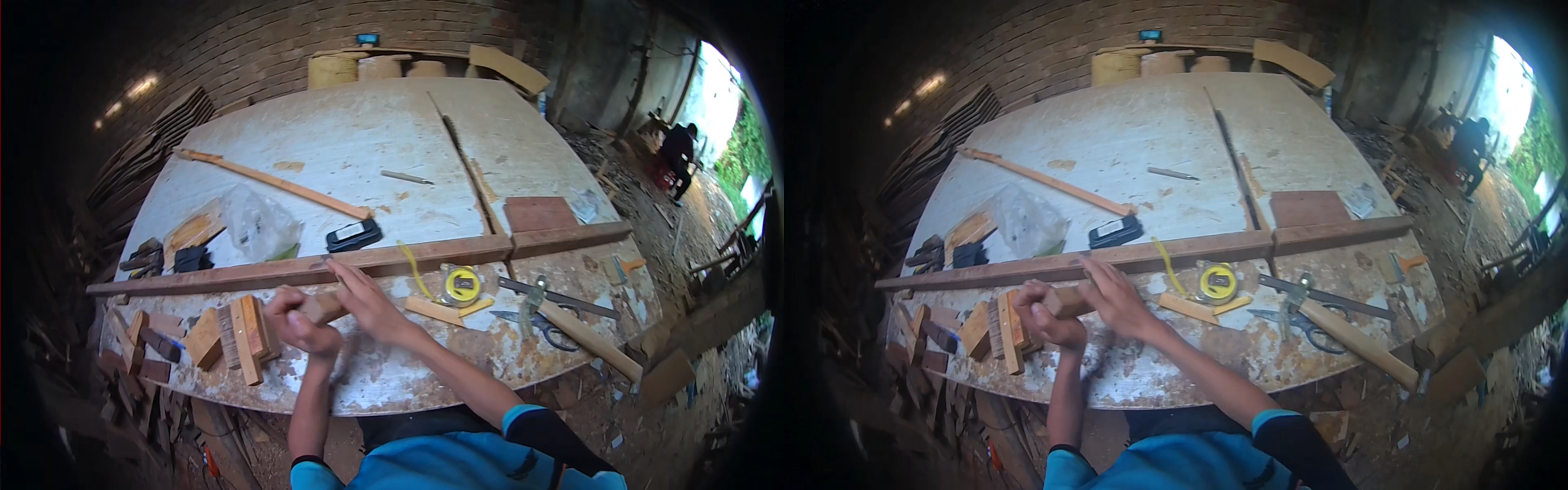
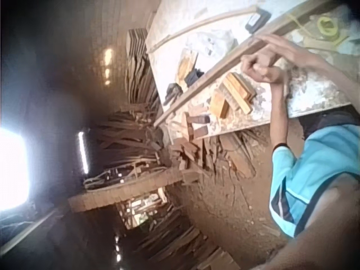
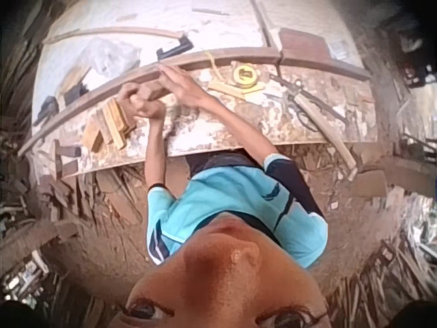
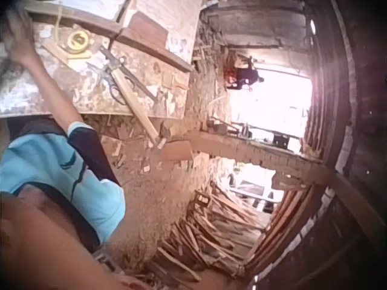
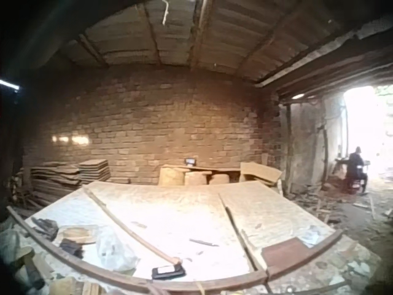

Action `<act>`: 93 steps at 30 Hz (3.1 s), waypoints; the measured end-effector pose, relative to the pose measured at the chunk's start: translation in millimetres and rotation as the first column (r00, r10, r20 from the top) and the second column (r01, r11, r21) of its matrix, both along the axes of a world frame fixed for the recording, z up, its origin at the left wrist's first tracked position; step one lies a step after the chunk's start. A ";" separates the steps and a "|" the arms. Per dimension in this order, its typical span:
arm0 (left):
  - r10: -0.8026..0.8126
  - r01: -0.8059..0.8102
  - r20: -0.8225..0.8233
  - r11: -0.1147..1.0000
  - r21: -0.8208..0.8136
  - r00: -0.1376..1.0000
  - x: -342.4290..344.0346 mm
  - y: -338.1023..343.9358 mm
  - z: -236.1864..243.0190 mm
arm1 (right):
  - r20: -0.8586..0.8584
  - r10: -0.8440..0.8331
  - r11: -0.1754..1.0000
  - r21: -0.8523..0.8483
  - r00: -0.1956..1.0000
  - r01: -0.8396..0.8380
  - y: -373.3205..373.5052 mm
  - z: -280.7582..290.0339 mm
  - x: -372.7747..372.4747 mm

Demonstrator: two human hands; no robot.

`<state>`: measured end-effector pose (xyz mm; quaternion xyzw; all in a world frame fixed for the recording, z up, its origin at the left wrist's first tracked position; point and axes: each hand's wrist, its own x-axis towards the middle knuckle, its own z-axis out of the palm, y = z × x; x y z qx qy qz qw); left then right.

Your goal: Performing various woodworking steps including measuring, marking, sanding, and assembling small wooden blocks and pieces.

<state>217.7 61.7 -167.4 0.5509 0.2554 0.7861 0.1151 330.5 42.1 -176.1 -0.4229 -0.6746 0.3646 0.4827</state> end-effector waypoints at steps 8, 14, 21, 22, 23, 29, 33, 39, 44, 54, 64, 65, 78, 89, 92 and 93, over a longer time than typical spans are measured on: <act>-0.003 0.002 -0.026 1.000 -0.017 1.000 -2.7 -4.9 0.9 | 0.147 0.026 0.968 0.245 0.989 -0.061 -4.1 1.4 -6.3; -0.090 0.092 -0.132 0.996 0.007 0.987 -0.4 -7.4 -9.1 | 0.029 0.101 0.966 0.236 0.994 -0.105 -25.2 26.4 -8.4; -0.022 0.024 -0.055 0.999 0.037 0.998 4.0 5.2 -6.0 | 0.002 0.145 0.974 0.174 0.989 -0.143 -9.6 24.2 -4.0; -0.071 0.080 -0.099 0.993 0.082 0.993 5.4 6.1 -14.6 | 0.119 0.096 0.957 0.263 0.988 -0.125 -26.3 51.0 -9.5; -0.130 0.136 -0.074 0.987 0.089 0.989 6.4 0.9 -13.8 | 0.147 0.131 0.942 0.289 0.980 -0.170 -25.2 53.0 -8.6; 0.009 -0.009 0.013 0.999 -0.040 1.000 4.1 2.2 -2.2 | -0.020 0.164 0.986 0.046 0.986 -0.163 4.4 6.9 2.8; 0.029 -0.029 -0.058 1.000 0.004 0.998 -1.1 -5.8 -4.8 | -0.022 0.296 0.923 0.262 0.955 -0.281 -5.3 49.5 -9.7; -0.154 0.168 0.099 0.974 -0.151 0.983 -10.3 10.5 7.9 | -0.076 0.201 0.976 -0.071 0.977 -0.206 11.3 -13.4 25.2; -0.863 0.847 0.082 0.466 -0.257 0.499 -31.0 16.9 20.4 | -0.034 0.225 0.974 -0.020 0.974 -0.226 18.9 -28.4 38.2; -0.602 0.606 0.078 0.779 -0.162 0.794 -10.5 10.9 1.2 | -0.164 0.011 0.975 0.219 0.986 0.025 -3.8 -2.4 -0.9; -0.404 0.434 0.199 0.891 -0.137 0.893 -2.1 -4.1 -0.4 | -0.212 -0.001 0.994 0.109 0.977 0.024 3.6 -31.4 11.7; -0.471 0.485 0.174 0.873 -0.047 0.865 -4.4 2.5 -1.5 | -0.210 0.000 0.994 0.109 0.978 0.024 4.4 -30.9 14.6; -0.450 0.744 0.689 0.638 -0.197 0.568 -20.3 28.2 16.8 | -0.649 0.000 0.971 -0.181 0.761 -0.155 15.9 -24.4 36.0; -0.247 0.266 0.110 0.939 -0.218 0.963 34.0 20.3 25.7 | -0.559 -0.035 0.997 -0.078 0.828 -0.011 -1.3 -27.3 8.6; -0.239 0.253 0.113 0.958 -0.134 0.964 34.6 18.5 20.5 | -0.582 -0.060 0.998 -0.060 0.811 0.031 -10.9 -7.6 1.8; -0.292 0.305 0.105 0.943 -0.136 0.951 33.2 16.1 19.7 | -0.601 -0.009 1.000 0.017 0.799 0.024 -11.0 -2.1 2.4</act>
